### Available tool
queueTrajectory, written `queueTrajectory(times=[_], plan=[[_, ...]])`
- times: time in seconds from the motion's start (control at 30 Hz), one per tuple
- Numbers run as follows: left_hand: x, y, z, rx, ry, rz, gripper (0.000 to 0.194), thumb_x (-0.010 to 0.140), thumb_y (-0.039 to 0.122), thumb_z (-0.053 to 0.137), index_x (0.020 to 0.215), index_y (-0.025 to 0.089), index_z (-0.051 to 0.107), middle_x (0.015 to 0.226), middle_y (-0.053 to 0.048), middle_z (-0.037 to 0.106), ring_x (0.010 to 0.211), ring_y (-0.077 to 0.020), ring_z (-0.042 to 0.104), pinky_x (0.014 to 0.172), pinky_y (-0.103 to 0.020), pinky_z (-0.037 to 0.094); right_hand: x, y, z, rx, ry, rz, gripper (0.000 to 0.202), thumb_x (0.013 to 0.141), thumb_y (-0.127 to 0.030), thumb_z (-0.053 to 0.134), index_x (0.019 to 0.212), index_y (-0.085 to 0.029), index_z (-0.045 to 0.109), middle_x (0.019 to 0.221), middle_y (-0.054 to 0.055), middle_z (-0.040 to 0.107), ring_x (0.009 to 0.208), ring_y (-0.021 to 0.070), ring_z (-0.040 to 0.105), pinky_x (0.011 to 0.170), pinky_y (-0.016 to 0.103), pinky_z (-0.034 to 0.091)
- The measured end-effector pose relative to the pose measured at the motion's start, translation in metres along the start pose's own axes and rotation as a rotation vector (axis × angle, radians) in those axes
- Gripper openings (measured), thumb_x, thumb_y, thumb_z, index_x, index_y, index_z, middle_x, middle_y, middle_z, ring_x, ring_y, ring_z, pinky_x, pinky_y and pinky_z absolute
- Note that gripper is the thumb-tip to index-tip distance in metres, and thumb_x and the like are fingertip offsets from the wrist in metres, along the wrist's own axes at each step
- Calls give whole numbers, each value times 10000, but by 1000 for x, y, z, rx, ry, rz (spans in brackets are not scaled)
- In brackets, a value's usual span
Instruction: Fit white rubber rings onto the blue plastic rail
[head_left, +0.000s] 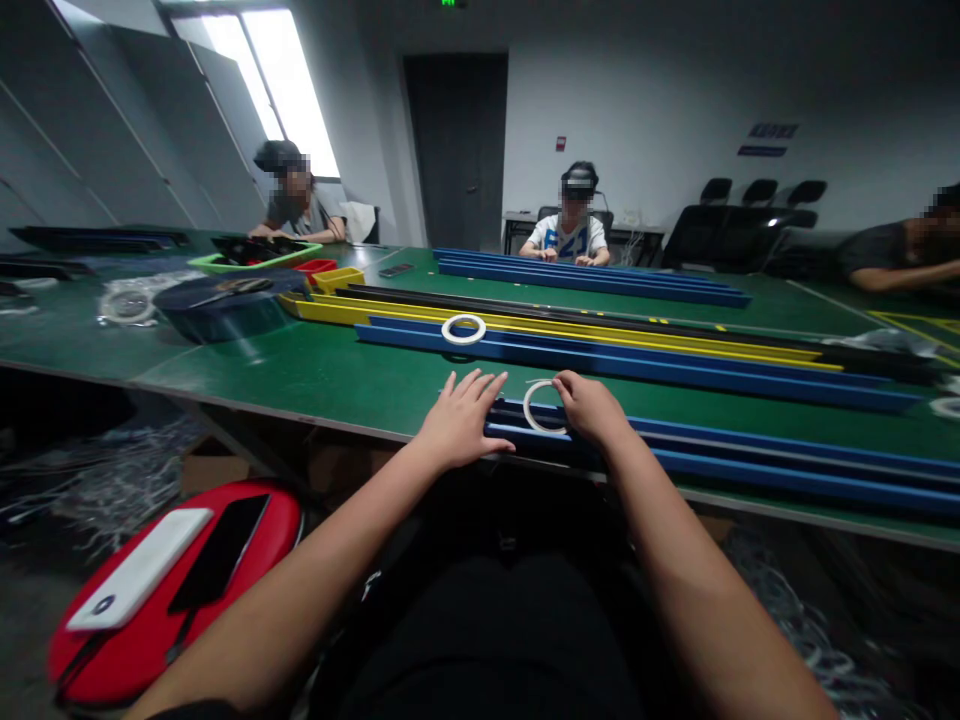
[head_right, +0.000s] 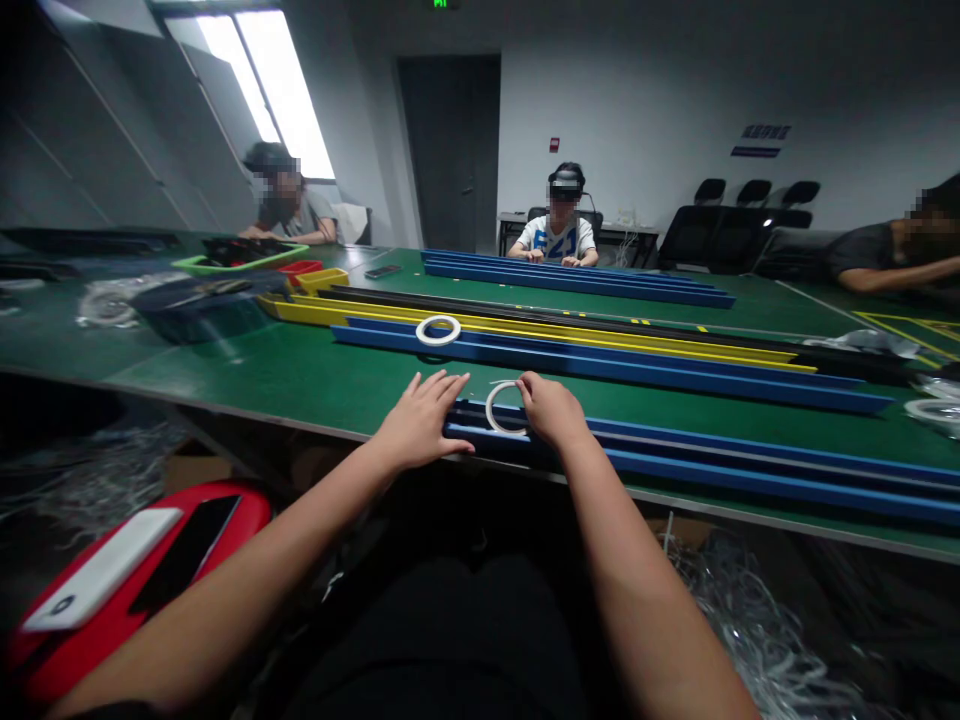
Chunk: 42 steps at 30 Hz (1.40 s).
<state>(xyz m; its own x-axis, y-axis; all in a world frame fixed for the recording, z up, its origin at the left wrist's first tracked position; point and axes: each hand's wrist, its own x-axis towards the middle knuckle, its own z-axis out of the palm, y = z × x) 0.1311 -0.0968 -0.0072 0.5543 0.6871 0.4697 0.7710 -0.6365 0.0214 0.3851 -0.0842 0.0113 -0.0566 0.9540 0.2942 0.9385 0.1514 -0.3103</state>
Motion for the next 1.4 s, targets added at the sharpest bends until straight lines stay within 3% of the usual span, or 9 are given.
queueTrajectory(times=[0.2,0.43,0.57,0.77,0.93,1.0,1.1,1.23,1.4], plan=[[11,-4,11,48,-109,-42,800,719,779,565,1278,207,550,1104,-126,651,1039,-306,588,959,-446,389,10,7,4,51,15,35,369,968,-485,381,1016,-261,671,858,56,722,746,186,621,618,265,348],[10,-3,9,72,-91,-42,763,709,795,556,1206,216,578,1059,-106,651,1006,-298,591,913,-421,386,19,31,12,206,165,325,342,909,-431,467,1084,-212,664,878,96,722,781,216,638,709,311,432],[9,-3,9,63,-86,-47,764,697,789,578,1210,221,580,1056,-106,652,1013,-292,593,928,-418,383,19,36,17,243,249,362,386,881,-336,481,1198,-160,612,929,148,715,834,249,642,773,369,449],[8,1,6,77,-71,-44,732,685,759,626,1173,215,590,1046,-104,654,1001,-289,600,909,-408,392,20,38,9,428,438,322,347,836,-258,459,1115,-140,628,1103,148,676,1000,226,608,894,374,442],[3,4,3,101,-6,-37,684,672,611,752,1192,206,570,1053,-96,645,1005,-274,589,917,-402,391,-28,16,-2,638,661,332,329,869,-298,332,1079,-156,542,1066,118,639,890,178,613,729,312,486],[0,5,3,96,15,-37,700,672,588,763,1220,205,557,1058,-99,642,1016,-275,584,930,-410,385,-62,2,-1,959,797,363,239,830,-324,450,1015,-198,533,970,56,618,752,142,581,628,269,462],[-4,5,5,74,50,-37,680,689,568,755,1232,208,557,1070,-112,641,1029,-291,580,941,-430,378,-113,-5,5,1254,846,448,181,780,-306,543,945,-239,510,825,-22,542,633,106,516,568,243,428],[-9,6,7,44,94,-32,667,717,552,726,1255,198,553,1114,-130,639,1066,-311,565,955,-454,370,-154,23,9,1381,831,811,195,753,-320,548,915,-265,454,834,-34,529,637,120,540,581,283,470],[-17,3,7,31,132,-26,603,773,528,663,1262,191,555,1138,-139,641,1078,-314,560,962,-465,360,-165,66,1,1517,691,1114,210,848,-471,475,886,-273,415,885,-15,550,766,157,609,671,368,520]])
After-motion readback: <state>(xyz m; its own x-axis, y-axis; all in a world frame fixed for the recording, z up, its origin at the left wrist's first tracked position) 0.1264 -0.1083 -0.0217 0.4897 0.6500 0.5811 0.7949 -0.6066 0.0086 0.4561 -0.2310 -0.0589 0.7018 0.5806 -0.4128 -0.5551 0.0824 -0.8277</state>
